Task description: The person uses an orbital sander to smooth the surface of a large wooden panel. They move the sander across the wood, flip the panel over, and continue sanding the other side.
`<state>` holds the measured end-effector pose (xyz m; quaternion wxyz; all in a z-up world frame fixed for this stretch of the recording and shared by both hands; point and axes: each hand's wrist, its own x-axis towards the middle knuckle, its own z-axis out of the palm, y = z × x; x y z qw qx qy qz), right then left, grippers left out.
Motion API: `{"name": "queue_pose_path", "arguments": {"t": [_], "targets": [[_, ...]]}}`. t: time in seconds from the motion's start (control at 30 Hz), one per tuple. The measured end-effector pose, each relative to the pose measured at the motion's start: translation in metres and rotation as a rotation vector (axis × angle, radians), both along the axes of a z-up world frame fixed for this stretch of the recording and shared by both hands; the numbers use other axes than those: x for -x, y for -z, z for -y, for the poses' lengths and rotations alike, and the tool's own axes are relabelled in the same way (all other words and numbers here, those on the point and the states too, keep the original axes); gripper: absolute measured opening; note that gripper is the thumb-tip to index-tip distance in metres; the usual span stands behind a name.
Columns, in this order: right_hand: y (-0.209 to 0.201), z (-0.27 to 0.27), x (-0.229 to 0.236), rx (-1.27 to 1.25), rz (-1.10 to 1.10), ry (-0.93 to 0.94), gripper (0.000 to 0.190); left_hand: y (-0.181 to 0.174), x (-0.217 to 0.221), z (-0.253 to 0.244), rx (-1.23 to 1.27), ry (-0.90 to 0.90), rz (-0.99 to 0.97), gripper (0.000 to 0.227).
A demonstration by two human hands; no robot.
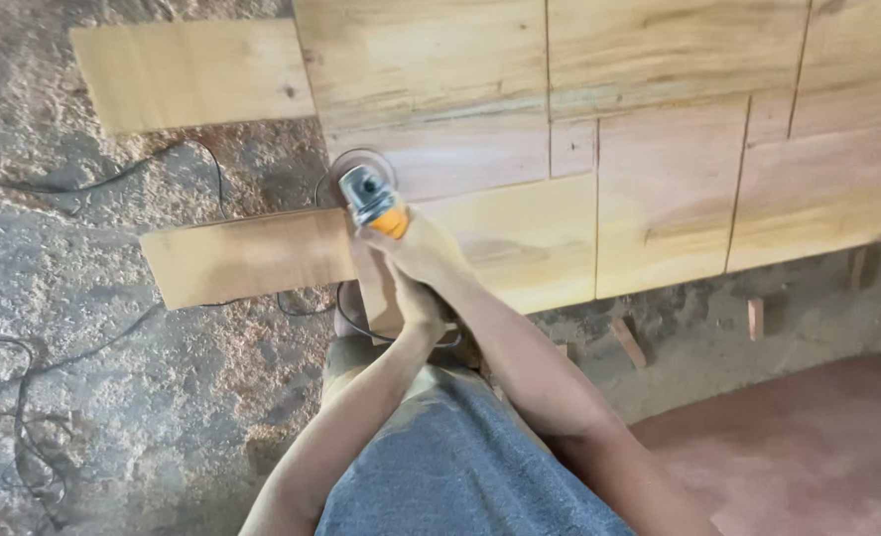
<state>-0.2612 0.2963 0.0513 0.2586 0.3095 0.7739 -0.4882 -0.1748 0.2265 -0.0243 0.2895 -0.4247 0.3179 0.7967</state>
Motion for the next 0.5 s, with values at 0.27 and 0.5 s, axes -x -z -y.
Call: {"name": "queue_pose_path", "arguments": {"t": [0.27, 0.5], "targets": [[0.063, -0.135, -0.095, 0.004, -0.25, 0.308, 0.041, 0.026, -0.04, -0.108, 0.254, 0.953, -0.367, 0.072], [0.046, -0.169, -0.079, 0.171, -0.257, 0.895, 0.031, -0.002, 0.003, -0.143, 0.201, 0.877, -0.179, 0.08]]}}
